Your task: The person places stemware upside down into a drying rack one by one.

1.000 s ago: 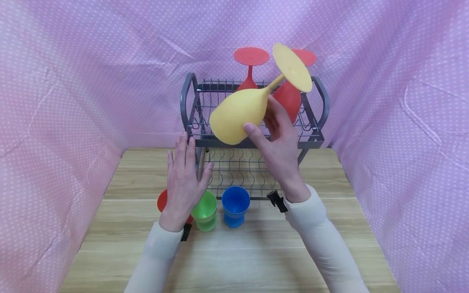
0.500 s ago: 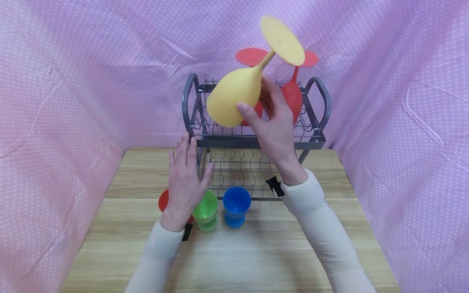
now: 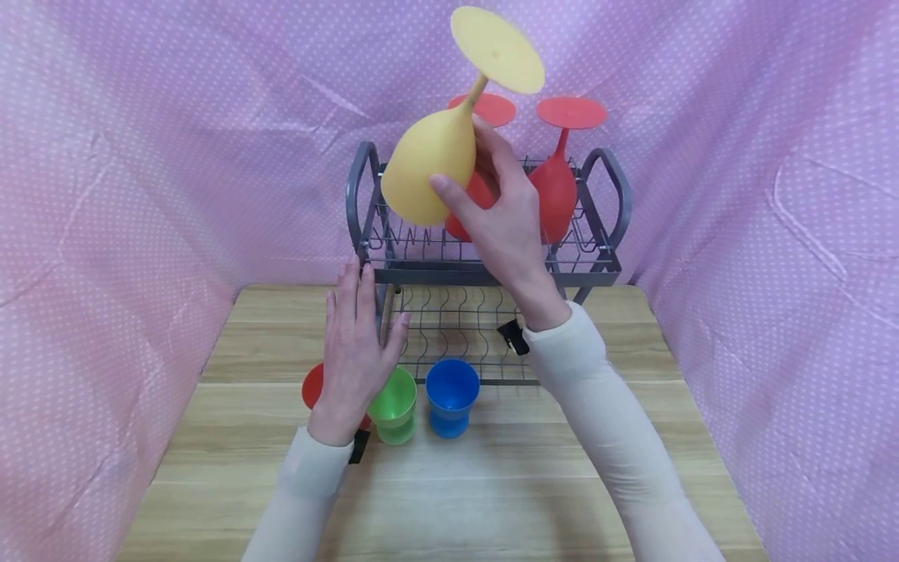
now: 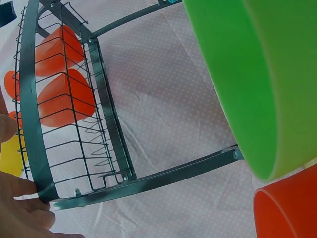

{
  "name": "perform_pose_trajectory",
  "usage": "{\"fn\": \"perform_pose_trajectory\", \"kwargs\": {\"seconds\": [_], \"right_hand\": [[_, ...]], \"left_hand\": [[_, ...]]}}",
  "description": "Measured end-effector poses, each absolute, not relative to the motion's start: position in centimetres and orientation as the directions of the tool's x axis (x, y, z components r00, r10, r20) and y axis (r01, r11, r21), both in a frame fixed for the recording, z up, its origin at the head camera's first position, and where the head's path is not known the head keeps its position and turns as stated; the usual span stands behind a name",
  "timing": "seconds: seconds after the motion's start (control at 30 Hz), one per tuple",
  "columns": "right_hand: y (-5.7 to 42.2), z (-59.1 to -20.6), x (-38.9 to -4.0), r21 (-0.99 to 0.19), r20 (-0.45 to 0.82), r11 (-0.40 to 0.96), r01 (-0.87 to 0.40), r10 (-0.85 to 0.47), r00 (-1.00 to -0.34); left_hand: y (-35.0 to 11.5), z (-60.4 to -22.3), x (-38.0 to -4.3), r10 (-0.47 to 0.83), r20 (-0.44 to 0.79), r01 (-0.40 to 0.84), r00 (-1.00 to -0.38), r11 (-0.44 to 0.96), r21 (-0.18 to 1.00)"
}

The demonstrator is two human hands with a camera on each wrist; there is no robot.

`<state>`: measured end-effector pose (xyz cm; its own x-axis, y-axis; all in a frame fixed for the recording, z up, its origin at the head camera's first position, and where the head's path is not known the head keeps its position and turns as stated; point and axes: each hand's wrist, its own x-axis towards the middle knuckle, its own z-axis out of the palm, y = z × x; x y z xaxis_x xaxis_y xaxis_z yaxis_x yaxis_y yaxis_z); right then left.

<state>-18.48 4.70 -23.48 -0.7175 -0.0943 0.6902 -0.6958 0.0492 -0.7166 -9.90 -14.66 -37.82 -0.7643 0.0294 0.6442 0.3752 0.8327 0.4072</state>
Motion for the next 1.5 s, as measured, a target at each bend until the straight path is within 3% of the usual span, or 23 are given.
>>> {"fn": "perform_pose_trajectory", "kwargs": {"seconds": [0.33, 0.63, 0.97, 1.5], "right_hand": [[3.8, -21.9, -18.5, -0.792, 0.596, 0.082, -0.605, -0.109, -0.796], [3.2, -22.7, -20.2, -0.777, 0.594, 0.148, -0.612, -0.148, -0.791], [2.4, -23.1, -20.9, -0.727, 0.545, 0.345, -0.593, -0.235, -0.805], [1.2, -22.7, -22.3, -0.7, 0.379, 0.509, -0.5, -0.328, -0.865]], "left_hand": [[-14.6, -37.9, -9.9, 0.025, 0.628, 0.372, -0.778, 0.824, 0.427], [-14.5, -37.9, -9.9, 0.024, 0.627, 0.373, -0.779, 0.822, 0.432], [-14.5, -37.8, -9.9, 0.029, 0.635, 0.382, -0.772, 0.82, 0.427], [-14.6, -37.9, -9.8, 0.031, 0.636, 0.375, -0.771, 0.829, 0.414]]}}
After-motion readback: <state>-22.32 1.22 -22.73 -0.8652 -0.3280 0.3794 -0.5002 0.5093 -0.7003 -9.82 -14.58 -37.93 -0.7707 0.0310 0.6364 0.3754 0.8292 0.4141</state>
